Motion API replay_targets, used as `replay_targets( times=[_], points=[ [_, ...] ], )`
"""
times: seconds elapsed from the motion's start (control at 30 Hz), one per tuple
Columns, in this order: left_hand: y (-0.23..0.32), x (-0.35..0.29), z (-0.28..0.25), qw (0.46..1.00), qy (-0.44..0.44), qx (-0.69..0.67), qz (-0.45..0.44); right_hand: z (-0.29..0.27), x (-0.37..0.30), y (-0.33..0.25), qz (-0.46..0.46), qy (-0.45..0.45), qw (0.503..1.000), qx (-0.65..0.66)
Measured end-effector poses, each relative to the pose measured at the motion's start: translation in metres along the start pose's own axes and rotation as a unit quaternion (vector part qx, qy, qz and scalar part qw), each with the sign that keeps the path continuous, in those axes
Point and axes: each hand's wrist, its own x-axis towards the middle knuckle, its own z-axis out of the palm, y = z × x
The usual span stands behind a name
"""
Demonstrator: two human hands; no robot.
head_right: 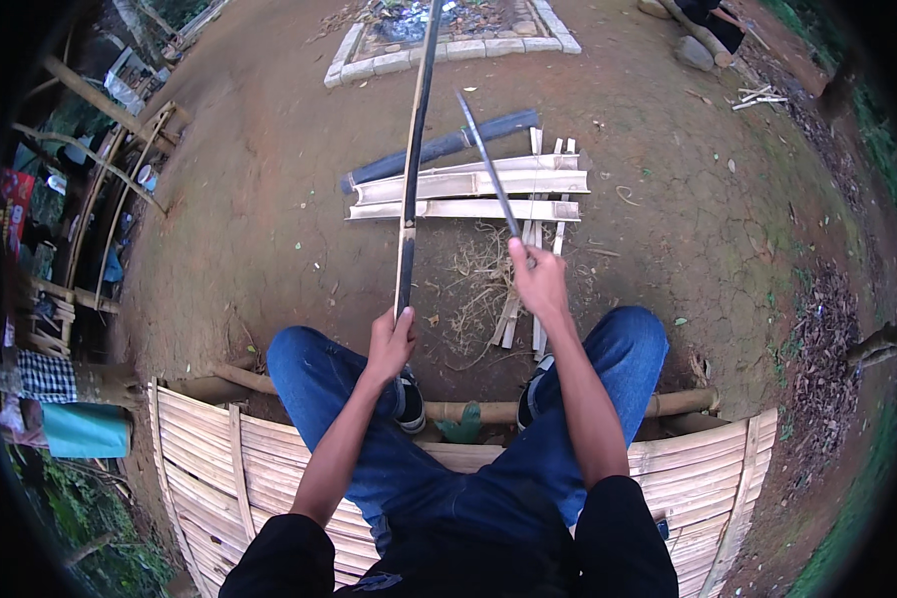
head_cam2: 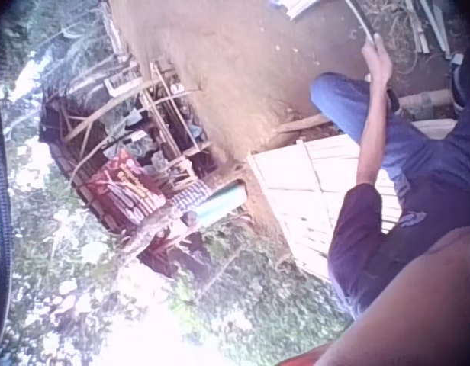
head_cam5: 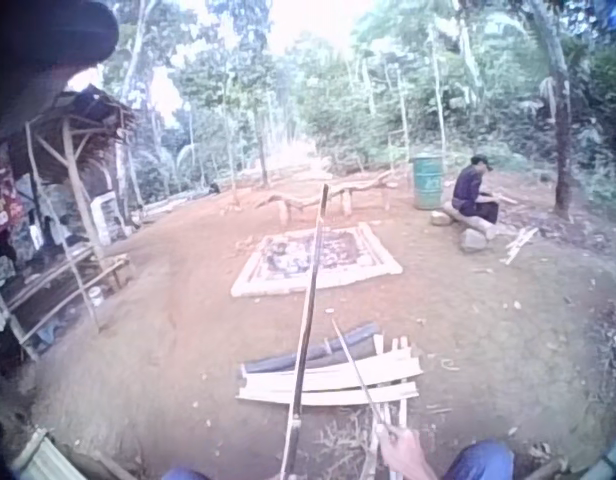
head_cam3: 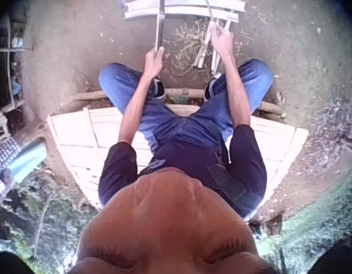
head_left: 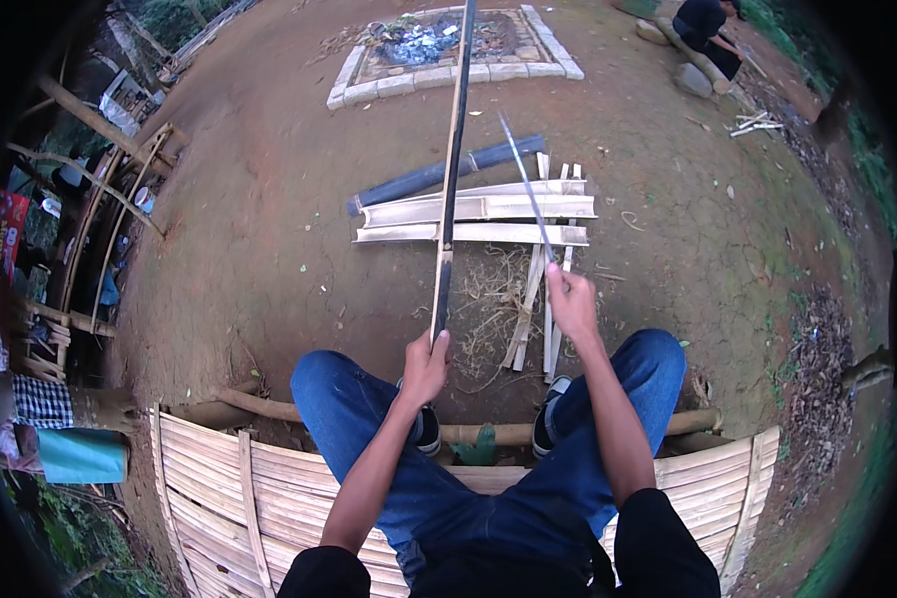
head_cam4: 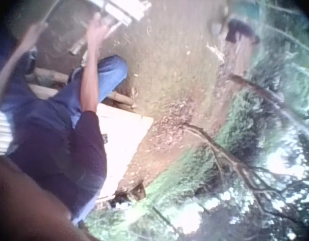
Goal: The person shaves a long thin strip of wood using a large knife by pulling the knife towards them while holding the wood strip with their other hand.
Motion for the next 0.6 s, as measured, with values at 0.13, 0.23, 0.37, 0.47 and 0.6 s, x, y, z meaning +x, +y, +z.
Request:
replay_targets(
  times=[0.13, 0.23, 0.37, 0.47, 0.6],
  points=[
    [0.008, -0.003, 0.006, 0.992, -0.027, -0.11, -0.053, 0.014, -0.034, -0.019, -0.151, -0.119, 0.981, -0.014],
    [-0.002, -0.001, 0.005, 0.995, -0.036, -0.077, -0.053, 0.026, -0.049, -0.032, -0.295, -0.147, 0.935, -0.131],
    [-0.008, -0.005, 0.008, 0.998, 0.004, 0.063, 0.003, 0.034, -0.055, -0.038, -0.39, -0.144, 0.884, -0.215],
    [0.001, -0.004, 0.008, 0.989, 0.017, 0.139, 0.049, 0.034, -0.046, -0.03, -0.385, -0.109, 0.889, -0.221],
    [0.008, -0.007, 0.006, 0.978, 0.015, 0.195, 0.072, 0.023, -0.028, -0.036, -0.224, -0.082, 0.953, -0.188]
  ],
)
